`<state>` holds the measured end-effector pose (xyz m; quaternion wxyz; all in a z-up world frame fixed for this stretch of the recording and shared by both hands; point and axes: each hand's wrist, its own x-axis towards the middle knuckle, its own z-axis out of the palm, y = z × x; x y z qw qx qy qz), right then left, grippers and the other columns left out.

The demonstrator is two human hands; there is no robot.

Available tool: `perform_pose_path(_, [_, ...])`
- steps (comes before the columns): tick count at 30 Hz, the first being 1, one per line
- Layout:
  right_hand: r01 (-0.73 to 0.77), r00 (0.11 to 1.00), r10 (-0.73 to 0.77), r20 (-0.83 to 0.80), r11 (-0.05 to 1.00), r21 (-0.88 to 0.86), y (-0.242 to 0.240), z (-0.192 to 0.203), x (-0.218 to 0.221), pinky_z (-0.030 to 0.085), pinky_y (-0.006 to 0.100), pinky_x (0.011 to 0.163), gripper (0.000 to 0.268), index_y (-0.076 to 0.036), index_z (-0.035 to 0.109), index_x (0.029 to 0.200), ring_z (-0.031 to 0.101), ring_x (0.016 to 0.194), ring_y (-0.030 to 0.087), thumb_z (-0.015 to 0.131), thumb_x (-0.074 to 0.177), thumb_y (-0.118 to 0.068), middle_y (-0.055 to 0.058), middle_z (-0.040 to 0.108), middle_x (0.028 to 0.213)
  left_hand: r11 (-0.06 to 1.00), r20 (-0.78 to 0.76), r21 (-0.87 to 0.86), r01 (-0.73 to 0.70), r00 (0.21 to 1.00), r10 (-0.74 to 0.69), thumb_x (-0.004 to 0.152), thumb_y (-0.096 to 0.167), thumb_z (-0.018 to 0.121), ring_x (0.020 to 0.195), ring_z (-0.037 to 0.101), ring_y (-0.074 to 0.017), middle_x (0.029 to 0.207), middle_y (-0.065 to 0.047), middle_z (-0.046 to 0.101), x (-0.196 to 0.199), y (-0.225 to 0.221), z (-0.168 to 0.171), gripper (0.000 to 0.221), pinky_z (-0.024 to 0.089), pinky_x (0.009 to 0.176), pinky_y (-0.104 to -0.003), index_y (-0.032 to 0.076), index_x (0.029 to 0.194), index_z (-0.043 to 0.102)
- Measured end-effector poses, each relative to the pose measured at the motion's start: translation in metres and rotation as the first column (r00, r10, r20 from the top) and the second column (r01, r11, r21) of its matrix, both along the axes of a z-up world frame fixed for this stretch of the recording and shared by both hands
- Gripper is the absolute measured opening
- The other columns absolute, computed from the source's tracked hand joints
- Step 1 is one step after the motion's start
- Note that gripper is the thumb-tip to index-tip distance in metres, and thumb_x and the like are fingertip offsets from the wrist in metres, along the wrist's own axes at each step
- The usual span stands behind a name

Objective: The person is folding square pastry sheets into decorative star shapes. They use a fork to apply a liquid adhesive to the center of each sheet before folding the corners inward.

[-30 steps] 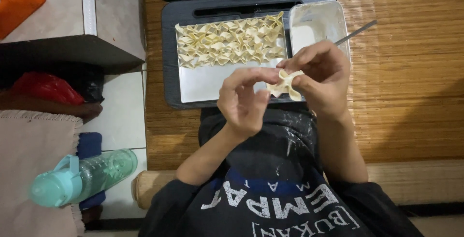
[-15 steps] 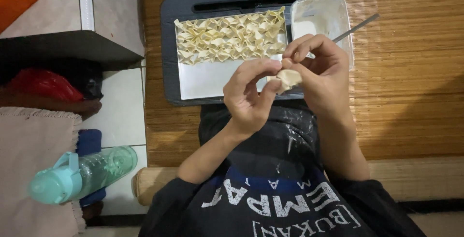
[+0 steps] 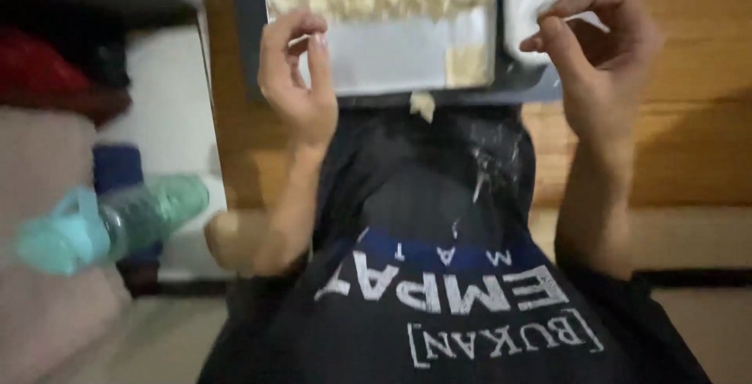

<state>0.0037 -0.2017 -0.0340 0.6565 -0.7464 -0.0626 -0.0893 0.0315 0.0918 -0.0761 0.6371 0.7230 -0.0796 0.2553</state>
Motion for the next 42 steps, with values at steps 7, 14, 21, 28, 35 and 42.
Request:
perform_pose_path(7, [-0.323,0.946,0.224,-0.236,0.731,-0.601,0.043,-0.012,-0.016,0.054,0.026,0.060,0.022,0.004,0.074,0.110,0.064,0.068,0.018,0.081,0.089,0.004,0.016,0.074,0.095,0.950,-0.154,0.245,0.194,0.975,-0.160,0.089,-0.015,0.069,0.082,0.063,-0.0228,0.100,-0.013,0.068,-0.036,0.018,-0.015,0.017,0.054,0.074,-0.030,-0.005,0.103,0.069])
perform_pose_path(14, [-0.261,0.956,0.207,-0.209,0.267,-0.928,0.064,-0.057,-0.035,0.059,0.045,0.064,0.031,-0.021,0.073,0.116,0.075,0.074,0.033,0.078,0.091,-0.039,0.006,0.071,0.094,0.940,-0.106,0.200,0.278,0.960,-0.261,0.096,0.001,0.072,0.072,0.070,-0.0189,0.085,-0.003,0.072,-0.040,0.015,-0.039,0.016,0.060,0.063,-0.028,0.009,0.109,0.077])
perform_pose_path(21, [-0.140,0.960,0.266,-0.088,0.185,-0.973,0.080,-0.065,-0.038,0.057,0.034,0.058,0.024,-0.029,0.072,0.119,0.076,0.069,0.022,0.069,0.098,-0.040,0.002,0.076,0.089,0.934,-0.099,0.212,0.289,0.957,-0.274,0.098,0.002,0.069,0.072,0.070,-0.0240,0.085,-0.007,0.073,-0.040,0.021,-0.034,0.015,0.059,0.063,-0.032,0.007,0.110,0.076])
perform_pose_path(28, [-0.100,0.957,0.289,-0.036,0.210,-0.973,0.087,-0.067,-0.033,0.055,0.029,0.056,0.013,-0.022,0.071,0.101,0.073,0.065,0.019,0.062,0.105,-0.030,0.000,0.072,0.081,0.934,-0.120,0.199,0.296,0.954,-0.276,0.098,0.003,0.068,0.072,0.070,-0.0257,0.085,-0.008,0.074,-0.043,0.016,-0.035,0.016,0.058,0.064,-0.035,0.008,0.110,0.075])
perform_pose_path(35, [-0.319,0.940,0.184,-0.289,0.775,-0.545,0.073,-0.038,-0.023,0.058,0.036,0.066,0.015,-0.008,0.079,0.102,0.075,0.071,0.028,0.082,0.088,-0.013,0.012,0.075,0.078,0.922,-0.122,0.130,0.365,0.929,-0.351,0.097,0.003,0.070,0.081,0.072,-0.0225,0.093,-0.007,0.074,-0.039,0.007,-0.027,0.016,0.061,0.068,-0.031,0.008,0.111,0.075])
perform_pose_path(42, [0.045,0.754,0.457,-0.472,0.681,0.731,0.055,-0.063,-0.008,0.061,0.033,0.068,0.021,0.000,0.062,0.107,0.072,0.070,0.022,0.074,0.091,-0.006,0.019,0.070,0.081,0.837,-0.131,-0.118,0.534,0.827,-0.547,0.098,0.011,0.073,0.097,0.072,-0.0168,0.110,-0.006,0.072,-0.031,-0.016,-0.011,0.025,0.062,0.079,-0.028,0.007,0.124,0.072])
